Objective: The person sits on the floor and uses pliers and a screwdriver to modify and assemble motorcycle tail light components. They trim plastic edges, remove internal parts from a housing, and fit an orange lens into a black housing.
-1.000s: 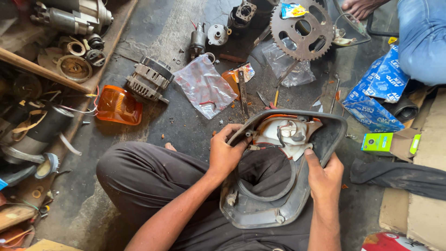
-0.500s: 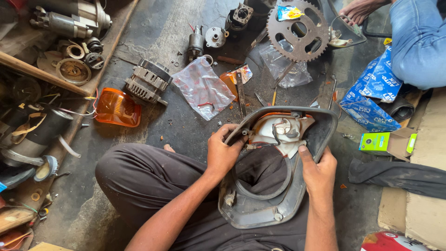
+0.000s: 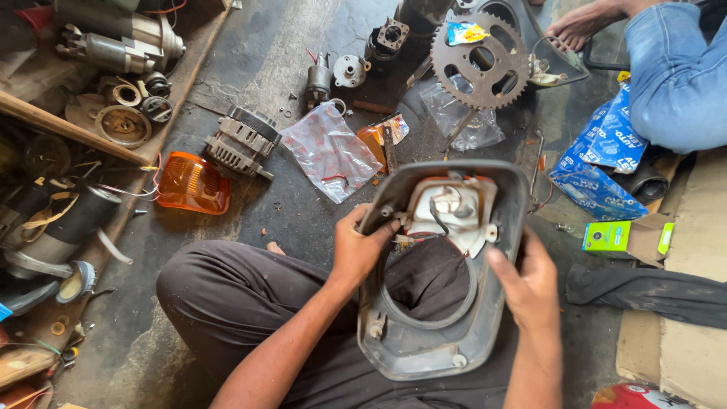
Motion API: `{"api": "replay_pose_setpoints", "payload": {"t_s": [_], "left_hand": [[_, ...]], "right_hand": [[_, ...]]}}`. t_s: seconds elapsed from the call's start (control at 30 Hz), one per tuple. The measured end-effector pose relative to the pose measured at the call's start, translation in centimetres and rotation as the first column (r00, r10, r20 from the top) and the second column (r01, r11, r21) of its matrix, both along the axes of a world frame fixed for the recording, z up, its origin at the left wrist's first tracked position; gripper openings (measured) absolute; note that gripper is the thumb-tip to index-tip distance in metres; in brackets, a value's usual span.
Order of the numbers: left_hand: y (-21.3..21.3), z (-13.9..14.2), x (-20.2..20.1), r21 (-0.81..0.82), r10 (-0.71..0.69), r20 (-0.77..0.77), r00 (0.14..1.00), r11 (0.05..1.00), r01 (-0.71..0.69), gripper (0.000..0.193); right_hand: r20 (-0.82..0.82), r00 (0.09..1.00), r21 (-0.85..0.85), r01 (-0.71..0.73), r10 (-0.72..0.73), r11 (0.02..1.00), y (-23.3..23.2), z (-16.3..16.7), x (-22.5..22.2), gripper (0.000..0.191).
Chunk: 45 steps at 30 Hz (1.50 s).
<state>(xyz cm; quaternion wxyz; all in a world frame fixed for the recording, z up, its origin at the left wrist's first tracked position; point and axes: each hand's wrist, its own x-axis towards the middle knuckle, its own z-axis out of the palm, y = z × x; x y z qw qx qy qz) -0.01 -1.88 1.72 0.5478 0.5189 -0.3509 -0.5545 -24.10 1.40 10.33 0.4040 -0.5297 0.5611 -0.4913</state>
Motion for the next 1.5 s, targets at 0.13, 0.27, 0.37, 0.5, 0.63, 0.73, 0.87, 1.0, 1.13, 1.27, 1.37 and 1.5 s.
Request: {"api": "replay_pose_setpoints", "payload": {"t_s": [0.13, 0.27, 0.37, 0.5, 0.63, 0.73, 0.87, 1.0, 1.13, 1.27, 1.37, 1.5], "left_hand": [[-0.3, 0.4, 0.5, 0.009, 0.041, -0.048, 0.998, 0.999, -0.041, 0.021], [-0.4, 1.2, 0.7, 0.166, 0.075, -0.175, 0.982, 0.985, -0.045, 0.021], [-0.4, 1.4, 0.6, 0.100, 0.069, -0.120, 0.990, 0.993, -0.057, 0.021], [-0.2, 1.2, 0.8, 0.096, 0.073, -0.138, 0.988, 0.994, -0.060, 0.021], [0.0, 1.0, 0.8, 0.072, 0.061, -0.150, 0.987, 0.996, -0.051, 0.022], [0.0, 1.0, 0.8, 0.028, 0.056, -0.127, 0.990, 0.998, -0.053, 0.023], [0.0, 1.3, 0.9, 0.022, 0.057, -0.086, 0.995, 0.998, -0.055, 0.023], [0.2, 1.8, 0.9, 0.125, 0.034, -0.062, 0.998, 0.992, -0.026, 0.022], [0.4, 2.2, 0.8, -0.028, 0.033, 0.035, 0.999, 0.999, -0.032, 0.022], [0.4, 2.5, 0.9, -0.018, 0.033, 0.067, 0.997, 0.999, -0.032, 0.022], [0.4, 2.7, 1.0, -0.004, 0.033, 0.077, 0.997, 0.999, -0.033, 0.023], [0.6, 3.0, 1.2, 0.039, 0.032, 0.126, 0.991, 0.999, -0.038, 0.025]], "right_hand": [[0.066, 0.987, -0.304, 0.158, -0.144, 0.940, 0.7, 0.8, -1.0, 0.047], [0.486, 0.873, -0.275, 0.203, -0.047, 0.940, 0.5, 0.2, -3.7, 0.021], [0.482, 0.875, -0.250, 0.186, -0.045, 0.950, 0.1, -1.0, -4.6, 0.020], [0.307, 0.935, -0.244, 0.258, -0.177, 0.935, 0.7, -2.1, -4.1, 0.017], [0.212, 0.938, -0.147, 0.309, -0.275, 0.940, 0.5, -1.6, -2.8, 0.021], [0.135, 0.970, -0.079, 0.212, -0.200, 0.974, 0.2, -0.5, -1.7, 0.033], [-0.052, 0.993, -0.022, -0.104, 0.103, 0.994, -0.3, 0.7, -0.5, 0.070], [-0.122, 0.992, 0.077, -0.033, 0.043, 0.996, -1.1, 0.3, 0.4, 0.061], [-0.426, 0.900, 0.201, 0.198, -0.096, 0.959, -1.5, -0.9, 0.5, 0.036], [-0.285, 0.949, 0.184, 0.195, -0.138, 0.963, -1.6, -2.0, 0.5, 0.029], [-0.287, 0.943, 0.180, 0.227, -0.169, 0.957, -1.6, -2.7, 0.6, 0.030], [-0.260, 0.950, 0.176, 0.223, -0.173, 0.959, -1.5, -3.0, 0.6, 0.028]]}}
